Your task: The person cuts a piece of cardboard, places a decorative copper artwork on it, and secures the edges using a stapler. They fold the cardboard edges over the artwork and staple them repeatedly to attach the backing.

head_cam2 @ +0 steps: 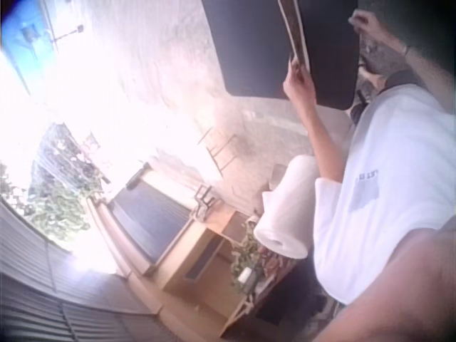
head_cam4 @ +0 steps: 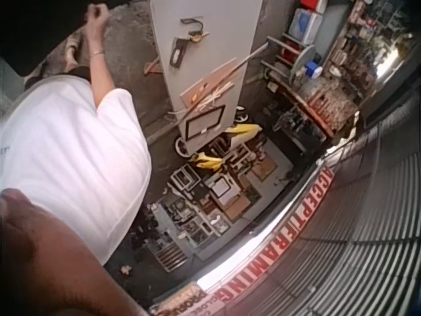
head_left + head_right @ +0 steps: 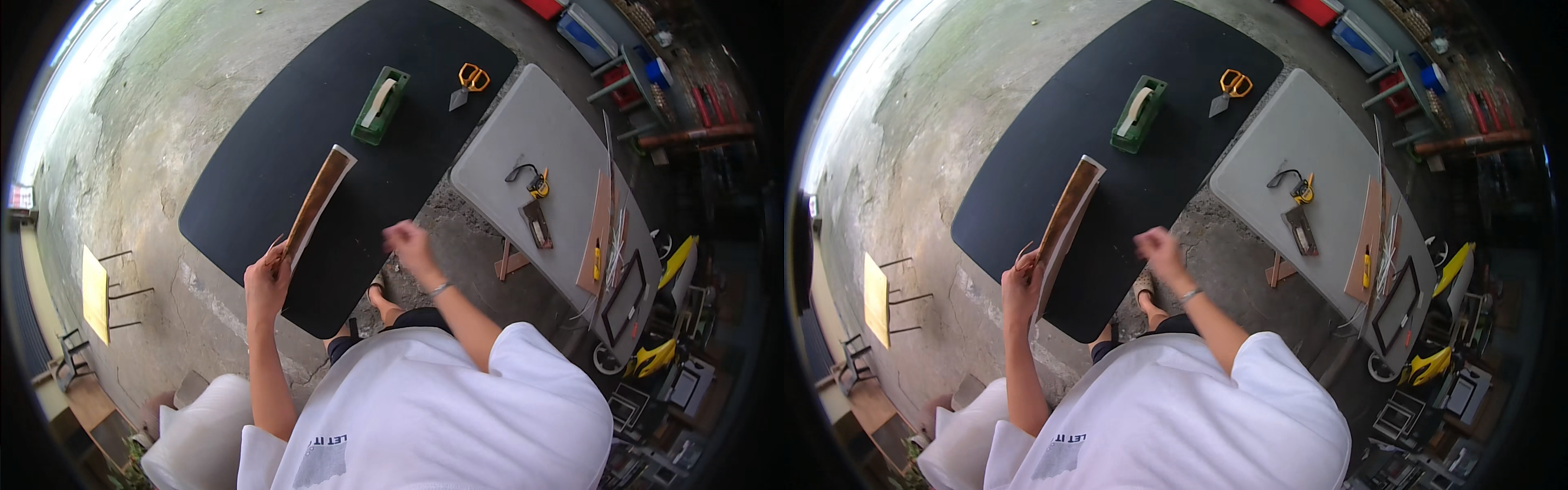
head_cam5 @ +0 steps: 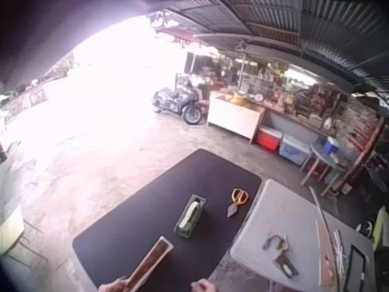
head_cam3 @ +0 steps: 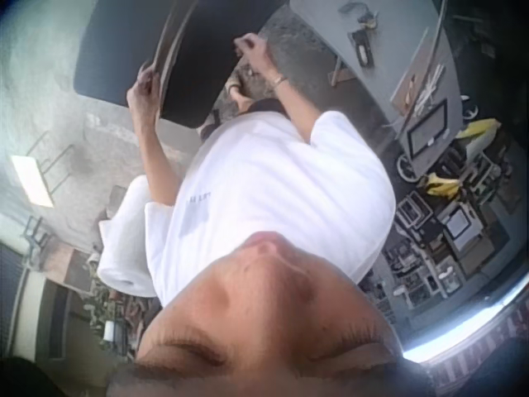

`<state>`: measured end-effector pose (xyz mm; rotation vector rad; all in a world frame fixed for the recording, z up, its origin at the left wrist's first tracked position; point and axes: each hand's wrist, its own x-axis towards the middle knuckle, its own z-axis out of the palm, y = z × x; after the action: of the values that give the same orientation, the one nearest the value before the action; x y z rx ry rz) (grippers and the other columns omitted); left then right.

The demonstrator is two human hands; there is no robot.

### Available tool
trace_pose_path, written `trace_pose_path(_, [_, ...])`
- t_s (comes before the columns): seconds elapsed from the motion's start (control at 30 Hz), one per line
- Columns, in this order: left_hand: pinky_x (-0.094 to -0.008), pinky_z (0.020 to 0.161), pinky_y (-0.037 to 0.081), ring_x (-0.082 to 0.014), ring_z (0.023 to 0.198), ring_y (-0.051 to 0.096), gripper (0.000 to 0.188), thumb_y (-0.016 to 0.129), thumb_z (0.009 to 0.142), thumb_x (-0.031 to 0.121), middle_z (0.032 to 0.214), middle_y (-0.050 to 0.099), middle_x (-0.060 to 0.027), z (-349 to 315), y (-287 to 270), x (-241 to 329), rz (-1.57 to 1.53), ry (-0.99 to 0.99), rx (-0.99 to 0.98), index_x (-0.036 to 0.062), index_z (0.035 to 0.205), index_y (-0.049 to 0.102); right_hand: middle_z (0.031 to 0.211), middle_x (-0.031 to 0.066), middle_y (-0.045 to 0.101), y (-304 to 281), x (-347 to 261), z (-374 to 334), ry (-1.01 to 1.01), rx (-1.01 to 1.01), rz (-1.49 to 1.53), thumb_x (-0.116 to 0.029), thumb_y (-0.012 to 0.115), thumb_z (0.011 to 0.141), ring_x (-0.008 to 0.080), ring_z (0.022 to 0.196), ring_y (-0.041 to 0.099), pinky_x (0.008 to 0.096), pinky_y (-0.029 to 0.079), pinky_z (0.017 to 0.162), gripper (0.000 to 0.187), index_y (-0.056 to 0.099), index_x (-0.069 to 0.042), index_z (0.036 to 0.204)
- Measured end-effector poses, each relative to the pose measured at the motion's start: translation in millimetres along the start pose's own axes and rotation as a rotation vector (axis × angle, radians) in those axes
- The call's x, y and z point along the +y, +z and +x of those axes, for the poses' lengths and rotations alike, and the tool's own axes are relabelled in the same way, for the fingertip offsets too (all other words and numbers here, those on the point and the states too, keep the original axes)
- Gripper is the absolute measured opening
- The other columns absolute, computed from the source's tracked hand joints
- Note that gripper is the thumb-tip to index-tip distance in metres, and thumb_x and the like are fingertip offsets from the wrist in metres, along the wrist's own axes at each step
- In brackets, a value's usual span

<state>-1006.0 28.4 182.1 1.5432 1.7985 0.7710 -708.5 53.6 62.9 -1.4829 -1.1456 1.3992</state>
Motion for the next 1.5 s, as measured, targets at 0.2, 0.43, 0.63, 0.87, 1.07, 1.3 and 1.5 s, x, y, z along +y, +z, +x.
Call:
trace_pose_path(0.2, [-0.0295, 0.073, 0.056, -0.0174, 0.077, 0.074, 0.03, 0.063, 0.092, 0.004, 0.083, 0.073, -0.0148, 4.6, 2.7, 2.1, -0.009, -0.016, -0.027, 0.0049, 0.121, 0.07, 0.1, 0.0181, 0.064, -275.4, 68.5, -7.3, 0.025, 0.866, -0.786, -0.022, 0.067, 0.092, 0.0327, 0.093, 0.063, 0.0421, 0.051, 0.083, 0.023, 0.063, -0.002, 0.102])
trace_pose_path(0.43, [-0.0281, 0.072, 0.055, -0.014, 0.072, 0.071, 0.029, 0.064, 0.093, 0.005, 0.079, 0.071, -0.0145, 2.5, 0.5, 1.3, -0.029, -0.009, -0.008, 0.0047, 0.121, 0.069, 0.126, 0.0228, 0.057, -357.2, 98.1, -45.5, 0.319, 0.653, -1.234, -0.022, 0.071, 0.087, 0.0431, 0.122, 0.053, 0.05, 0.045, 0.105, 0.048, 0.053, -0.005, 0.129])
trace_pose_path(0.63, [-0.033, 0.069, 0.055, -0.0275, 0.068, 0.07, 0.032, 0.065, 0.091, 0.01, 0.08, 0.069, -0.0176, 0.3, 2.5, -7.3, -0.007, 0.021, 0.011, 0.0114, 0.123, 0.07, 0.134, 0.0225, 0.052, -353.2, 96.2, -38.0, 0.366, 0.606, -1.222, -0.013, 0.073, 0.084, 0.0417, 0.124, 0.052, 0.0488, 0.044, 0.106, 0.055, 0.051, -0.006, 0.134])
trace_pose_path(0.87, [-0.0406, 0.069, 0.054, -0.0348, 0.073, 0.068, 0.029, 0.066, 0.089, 0.017, 0.084, 0.07, -0.0171, -2.2, -0.8, -5.2, 0.044, 0.01, -0.01, 0.0119, 0.116, 0.071, 0.13, 0.0177, 0.058, -380.0, 106.8, -23.4, 0.485, 0.483, -1.396, -0.011, 0.07, 0.084, 0.0388, 0.122, 0.054, 0.0481, 0.044, 0.105, 0.041, 0.058, -0.008, 0.123])
trace_pose_path(1.07, [-0.0417, 0.068, 0.053, -0.0345, 0.073, 0.068, 0.024, 0.065, 0.089, 0.017, 0.083, 0.07, -0.0153, -3.9, -5.4, 1.7, 0.101, 0.012, -0.039, 0.0095, 0.111, 0.071, 0.128, 0.0183, 0.06, -363.7, 101.2, -9.5, 0.471, 0.485, -1.402, -0.017, 0.07, 0.083, 0.0373, 0.123, 0.055, 0.0508, 0.044, 0.103, 0.047, 0.053, -0.011, 0.126])
trace_pose_path(1.3, [-0.0413, 0.068, 0.053, -0.0339, 0.074, 0.068, 0.023, 0.066, 0.088, 0.017, 0.083, 0.07, -0.0151, -1.8, -4.1, -0.3, 0.089, 0.028, -0.03, 0.01, 0.11, 0.071, 0.115, 0.0261, 0.062, -356.6, 120.8, 5.3, 0.406, 0.57, -1.211, -0.03, 0.063, 0.09, 0.0457, 0.107, 0.061, 0.0564, 0.047, 0.092, 0.045, 0.05, 0.0, 0.12])
trace_pose_path(1.5, [-0.0409, 0.068, 0.053, -0.0334, 0.074, 0.068, 0.024, 0.066, 0.089, 0.017, 0.083, 0.071, -0.0148, -5.8, -0.8, -5.0, 0.095, 0.03, 0.003, 0.0101, 0.111, 0.071, 0.107, 0.0355, 0.059, -278.8, 115.7, -1.0, 0.012, 0.489, -1.009, -0.022, 0.057, 0.096, 0.0519, 0.1, 0.059, 0.0558, 0.046, 0.087, 0.037, 0.045, 0.007, 0.115])
